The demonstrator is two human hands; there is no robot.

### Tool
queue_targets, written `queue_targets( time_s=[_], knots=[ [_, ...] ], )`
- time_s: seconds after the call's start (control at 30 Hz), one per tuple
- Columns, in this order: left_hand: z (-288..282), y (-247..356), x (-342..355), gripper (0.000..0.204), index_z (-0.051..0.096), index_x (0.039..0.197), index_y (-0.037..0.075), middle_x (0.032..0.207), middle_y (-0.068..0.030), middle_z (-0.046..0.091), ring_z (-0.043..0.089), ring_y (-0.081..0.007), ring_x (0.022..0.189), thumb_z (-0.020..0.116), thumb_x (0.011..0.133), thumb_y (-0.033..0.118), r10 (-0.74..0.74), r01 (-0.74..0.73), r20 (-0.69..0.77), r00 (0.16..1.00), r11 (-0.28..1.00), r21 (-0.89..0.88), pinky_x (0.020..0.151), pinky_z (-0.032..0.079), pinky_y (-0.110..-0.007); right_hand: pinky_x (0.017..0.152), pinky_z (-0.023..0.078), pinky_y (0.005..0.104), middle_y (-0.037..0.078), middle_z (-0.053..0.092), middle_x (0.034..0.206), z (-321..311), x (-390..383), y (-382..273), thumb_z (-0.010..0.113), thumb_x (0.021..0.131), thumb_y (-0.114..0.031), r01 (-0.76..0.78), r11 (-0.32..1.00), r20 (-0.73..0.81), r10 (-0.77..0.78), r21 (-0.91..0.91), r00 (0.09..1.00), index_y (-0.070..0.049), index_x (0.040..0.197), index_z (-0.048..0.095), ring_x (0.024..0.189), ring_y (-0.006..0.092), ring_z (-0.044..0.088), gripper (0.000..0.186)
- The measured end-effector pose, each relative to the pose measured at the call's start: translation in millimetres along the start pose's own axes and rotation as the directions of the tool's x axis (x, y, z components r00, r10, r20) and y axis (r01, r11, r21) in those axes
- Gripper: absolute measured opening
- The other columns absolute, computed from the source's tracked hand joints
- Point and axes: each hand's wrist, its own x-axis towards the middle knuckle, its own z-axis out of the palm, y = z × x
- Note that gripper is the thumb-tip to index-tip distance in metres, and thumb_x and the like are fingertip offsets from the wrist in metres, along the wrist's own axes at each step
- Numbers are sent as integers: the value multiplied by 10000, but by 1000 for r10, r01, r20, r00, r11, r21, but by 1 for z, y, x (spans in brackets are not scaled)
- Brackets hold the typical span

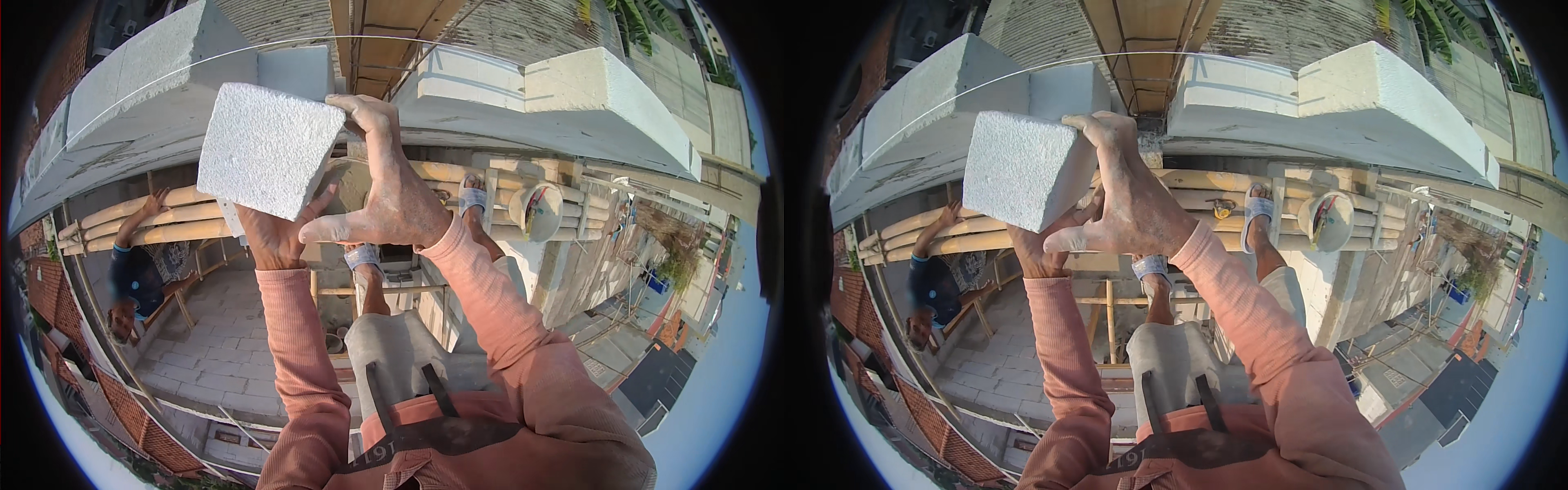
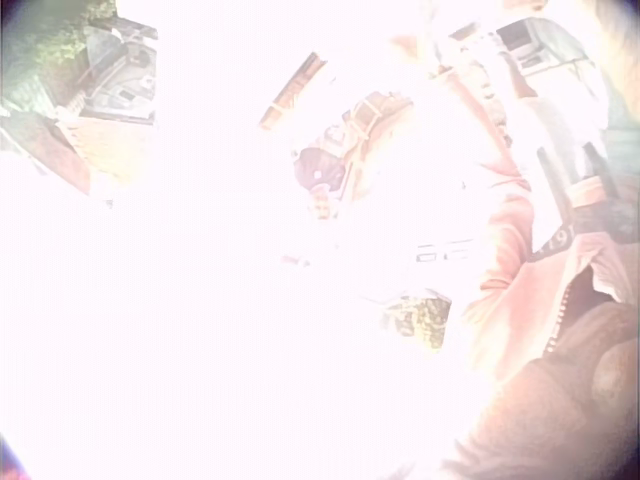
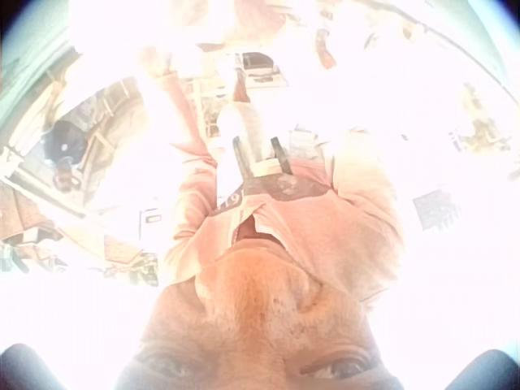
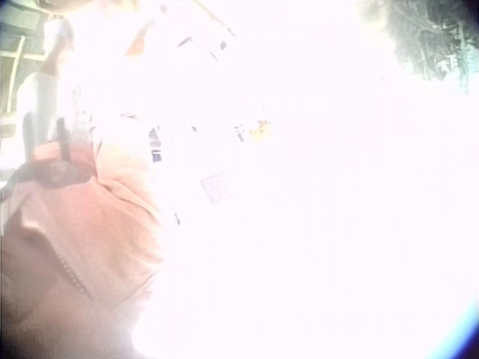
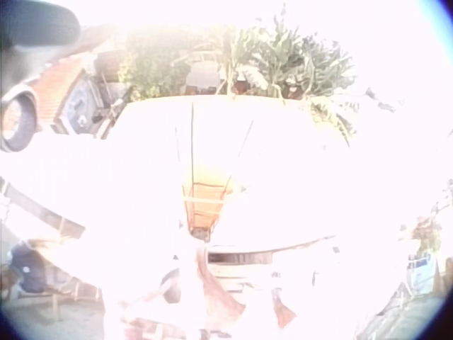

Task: The person lays a white block on a wall, measures it using a tape measure, taps it with a hammer, and applies mortar using a trowel.

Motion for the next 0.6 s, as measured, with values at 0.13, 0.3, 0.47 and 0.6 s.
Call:
queue_targets(
  time_s=[0.13,0.3,0.47,0.6],
  knots=[
    [-22,-18,-16,627,368,1479,68,1388,-188,528,560,-293,1264,435,1026,496,-214,211,205,955,977,34,1034,507,-486,1169,288,478,189,302,1454,-44,-57,-24,930,607,-489,-228,974,237,224,-9,945,-69,1555,82,1386,382,339,1340],
    [36,-74,22,680,309,1519,35,1393,-161,511,539,-211,1225,444,1036,493,-412,372,-159,897,510,776,1023,447,-318,1191,241,462,293,237,1533,-94,-112,-17,963,526,-461,-254,946,105,278,-201,955,3,1533,-78,1431,419,303,1522],
    [80,-98,65,717,241,1560,34,1536,-222,364,367,-261,1422,481,1023,443,-422,238,-96,902,299,924,1170,277,-369,1031,451,436,299,375,1358,-132,-102,-3,876,632,-413,-561,794,-167,601,234,782,80,1466,111,1263,399,489,1234],
    [170,-112,96,958,137,1585,72,1618,-110,268,244,-368,1481,590,916,586,-213,-95,263,941,578,810,1224,163,-423,1046,466,426,290,358,1372,-152,-101,3,834,681,-387,-584,704,-250,699,404,670,81,1470,121,1293,369,475,1163]
  ],
)
